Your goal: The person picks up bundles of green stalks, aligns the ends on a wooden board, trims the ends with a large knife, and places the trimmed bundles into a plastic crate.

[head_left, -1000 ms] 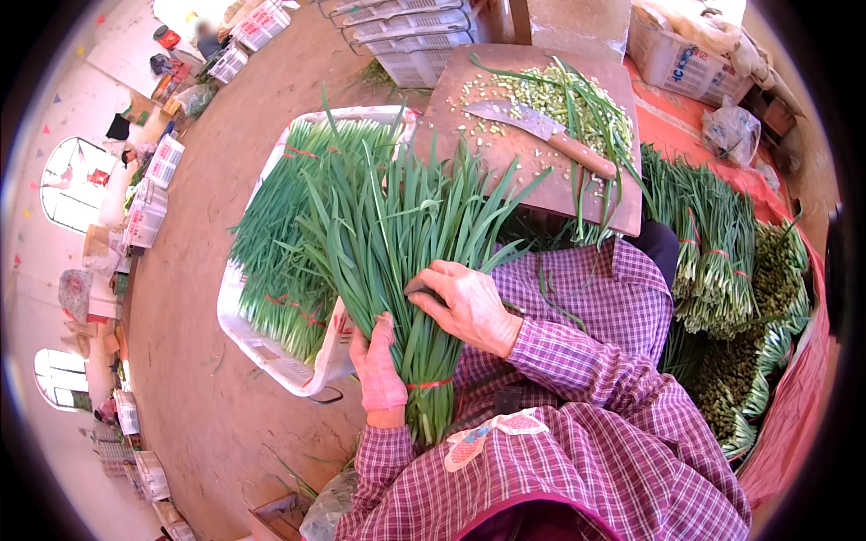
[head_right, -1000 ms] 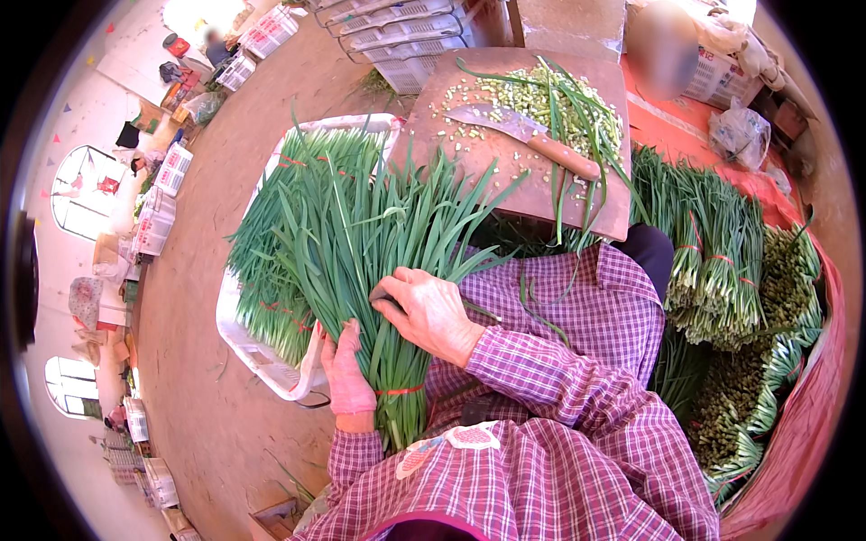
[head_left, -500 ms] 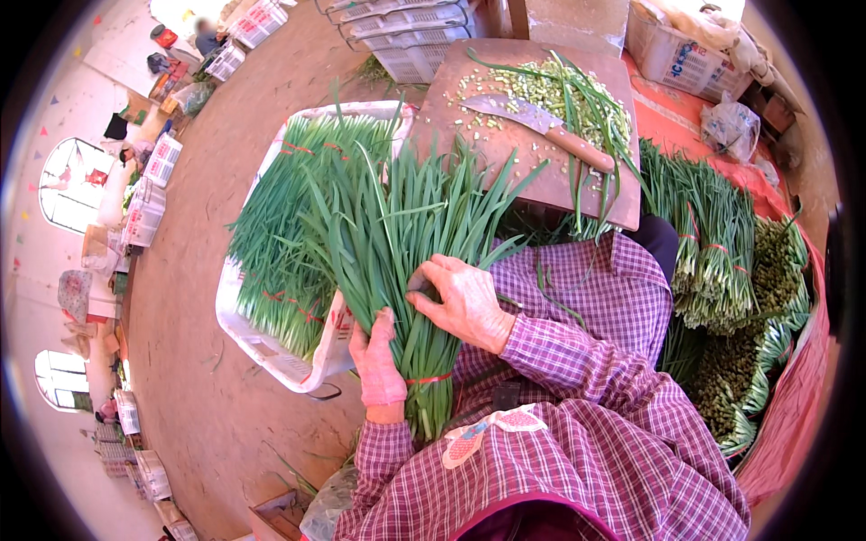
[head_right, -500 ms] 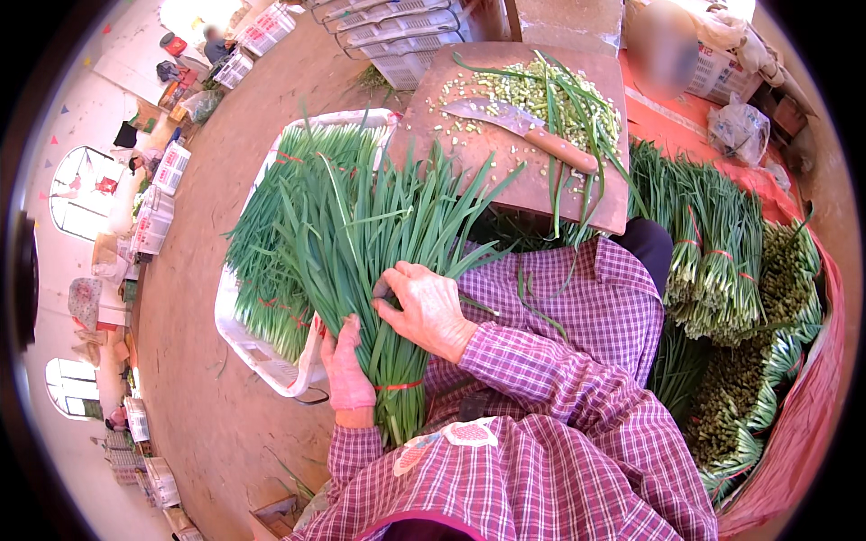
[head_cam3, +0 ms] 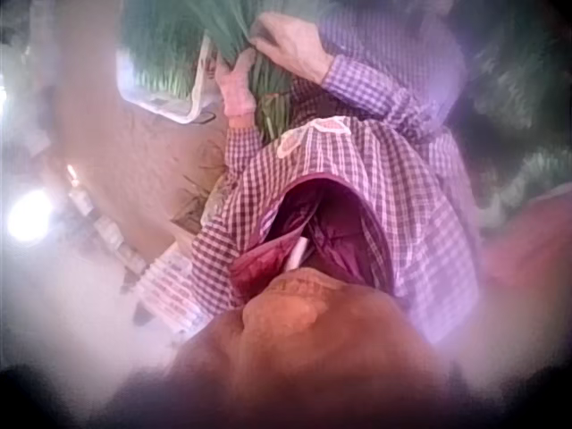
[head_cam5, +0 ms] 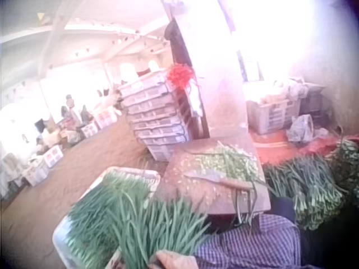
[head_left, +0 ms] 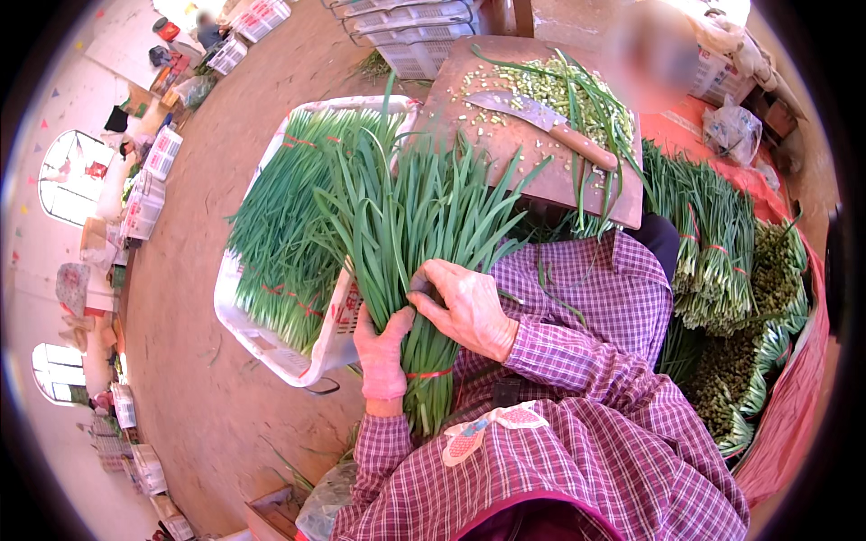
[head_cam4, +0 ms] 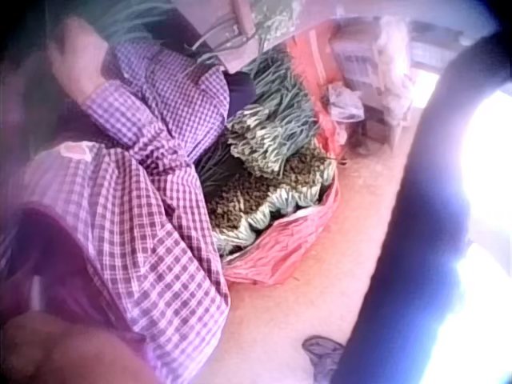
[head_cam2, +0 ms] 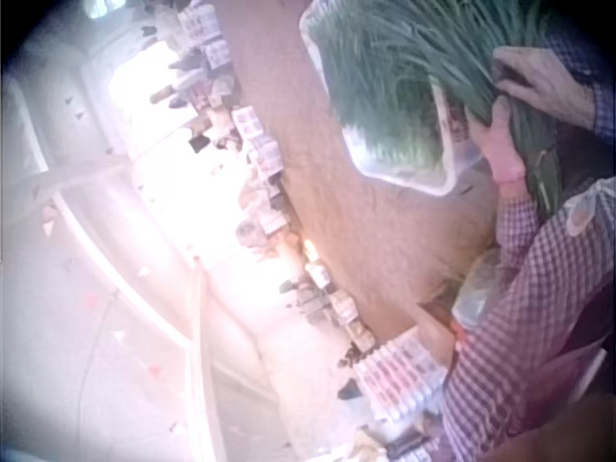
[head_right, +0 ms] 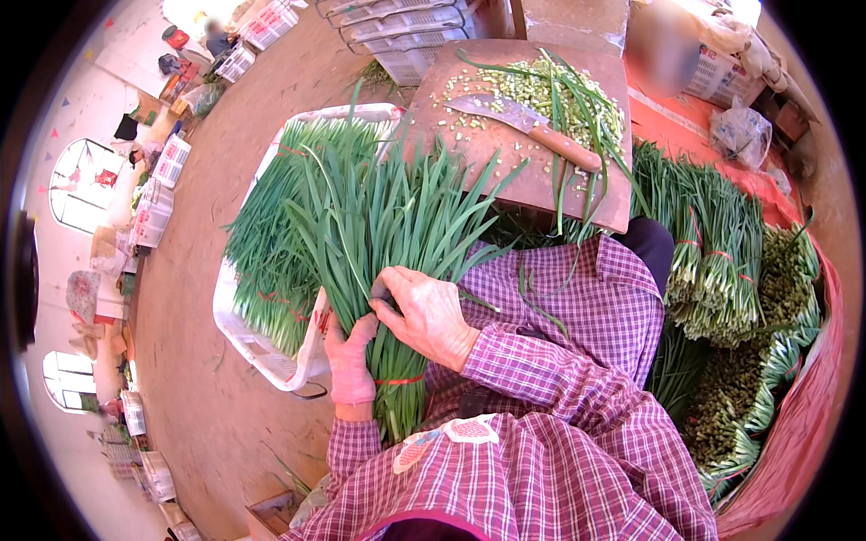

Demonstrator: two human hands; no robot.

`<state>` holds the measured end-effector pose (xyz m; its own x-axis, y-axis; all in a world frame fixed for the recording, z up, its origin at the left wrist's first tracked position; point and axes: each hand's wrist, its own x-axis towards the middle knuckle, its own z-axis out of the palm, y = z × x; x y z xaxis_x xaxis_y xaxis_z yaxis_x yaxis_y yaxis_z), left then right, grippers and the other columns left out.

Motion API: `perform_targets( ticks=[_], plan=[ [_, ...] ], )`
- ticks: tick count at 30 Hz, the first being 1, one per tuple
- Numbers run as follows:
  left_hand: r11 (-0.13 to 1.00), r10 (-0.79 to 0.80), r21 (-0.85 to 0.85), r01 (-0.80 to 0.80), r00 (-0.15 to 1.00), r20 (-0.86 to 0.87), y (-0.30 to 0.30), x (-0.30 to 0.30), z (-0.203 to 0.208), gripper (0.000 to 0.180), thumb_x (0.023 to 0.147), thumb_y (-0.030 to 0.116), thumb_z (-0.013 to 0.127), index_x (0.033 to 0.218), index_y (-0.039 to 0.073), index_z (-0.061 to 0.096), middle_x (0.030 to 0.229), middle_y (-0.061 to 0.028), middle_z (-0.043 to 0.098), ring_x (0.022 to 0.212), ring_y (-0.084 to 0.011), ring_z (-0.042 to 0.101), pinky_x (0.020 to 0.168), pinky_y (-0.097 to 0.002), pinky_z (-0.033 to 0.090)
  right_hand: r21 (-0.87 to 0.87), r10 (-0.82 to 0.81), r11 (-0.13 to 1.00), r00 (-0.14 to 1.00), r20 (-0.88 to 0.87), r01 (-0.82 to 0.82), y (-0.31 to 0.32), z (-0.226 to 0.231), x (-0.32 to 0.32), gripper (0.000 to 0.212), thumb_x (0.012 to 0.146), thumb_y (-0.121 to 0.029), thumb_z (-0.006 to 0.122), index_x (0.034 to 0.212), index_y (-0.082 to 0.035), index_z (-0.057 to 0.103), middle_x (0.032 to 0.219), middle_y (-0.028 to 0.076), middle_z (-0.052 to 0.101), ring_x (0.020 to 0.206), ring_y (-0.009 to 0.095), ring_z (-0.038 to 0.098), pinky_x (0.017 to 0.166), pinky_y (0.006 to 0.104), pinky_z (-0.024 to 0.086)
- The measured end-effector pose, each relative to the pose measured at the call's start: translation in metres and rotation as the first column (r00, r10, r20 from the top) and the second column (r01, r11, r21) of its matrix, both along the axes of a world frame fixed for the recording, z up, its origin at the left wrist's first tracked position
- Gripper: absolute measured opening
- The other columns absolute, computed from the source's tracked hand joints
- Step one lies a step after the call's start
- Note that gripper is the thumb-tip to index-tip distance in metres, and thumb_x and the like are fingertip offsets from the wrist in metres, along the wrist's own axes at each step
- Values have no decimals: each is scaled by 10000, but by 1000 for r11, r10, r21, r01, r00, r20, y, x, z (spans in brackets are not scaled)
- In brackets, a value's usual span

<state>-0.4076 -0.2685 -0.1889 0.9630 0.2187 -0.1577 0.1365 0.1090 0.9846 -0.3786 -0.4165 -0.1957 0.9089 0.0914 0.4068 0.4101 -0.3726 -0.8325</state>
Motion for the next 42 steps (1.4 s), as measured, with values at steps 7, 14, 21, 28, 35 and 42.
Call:
perform_targets(
  ticks=[7, 14, 21, 28, 35, 42],
  plan=[
    [996, 64, 68, -64, 998, -1, 6, 4, -11, 366, 825, 124, 700, 1148, -5, 585, 992, -26, 623, 840, -115, 566, 781, -273, 475, 182, 123, 979, 981, -150, -95, 0, -4, -10, 172, 874, -166, 634, 915, -32, 534, 713, 149, 627, 667, 353, 633, 583, 428, 487],
    [964, 90, 244, -103, 994, 65, 18, 7, -33, 326, 839, 153, 696, 1098, -21, 602, 969, -47, 644, 852, -126, 579, 787, -282, 482, 36, 223, 975, 964, -143, -220, 3, 4, -19, 214, 885, -208, 633, 980, -35, 550, 783, 158, 652, 713, 363, 642, 625, 439, 514],
    [977, 92, 189, -100, 994, 50, 20, 10, -37, 333, 822, 148, 712, 1086, -25, 606, 942, -58, 658, 825, -129, 593, 760, -282, 494, -197, 179, 968, 978, 111, -154, 6, 5, -25, 230, 824, -164, 678, 1008, -54, 594, 784, 101, 602, 715, 288, 638, 564, 394, 513],
    [997, 79, -2, -79, 993, 88, 22, 14, -56, 328, 843, 123, 735, 1103, -21, 596, 980, -45, 648, 808, -121, 583, 727, -278, 493, -156, 304, 950, 912, 275, -270, 21, 6, -41, 279, 814, -232, 690, 977, -67, 533, 807, 53, 579, 725, 231, 650, 533, 354, 518],
    [995, 91, 32, -92, 996, 20, 6, 9, -30, 328, 845, 118, 696, 1137, -4, 606, 992, -24, 631, 836, -122, 571, 768, -286, 482, 295, 39, 948, 963, 268, -120, -26, 58, -18, 122, 827, -28, 660, 944, -17, 626, 837, 93, 625, 683, 202, 628, 616, 314, 509],
    [994, 87, 63, -86, 996, -10, 9, 4, -21, 330, 840, 136, 691, 1127, -5, 609, 982, -10, 617, 822, -105, 542, 778, -273, 459, 837, 158, 441, 890, -427, 323, -106, 14, 28, 457, 986, -408, 501, 1218, -18, 558, 975, 65, 659, 688, 77, 522, 521, 194, 384]
  ],
)
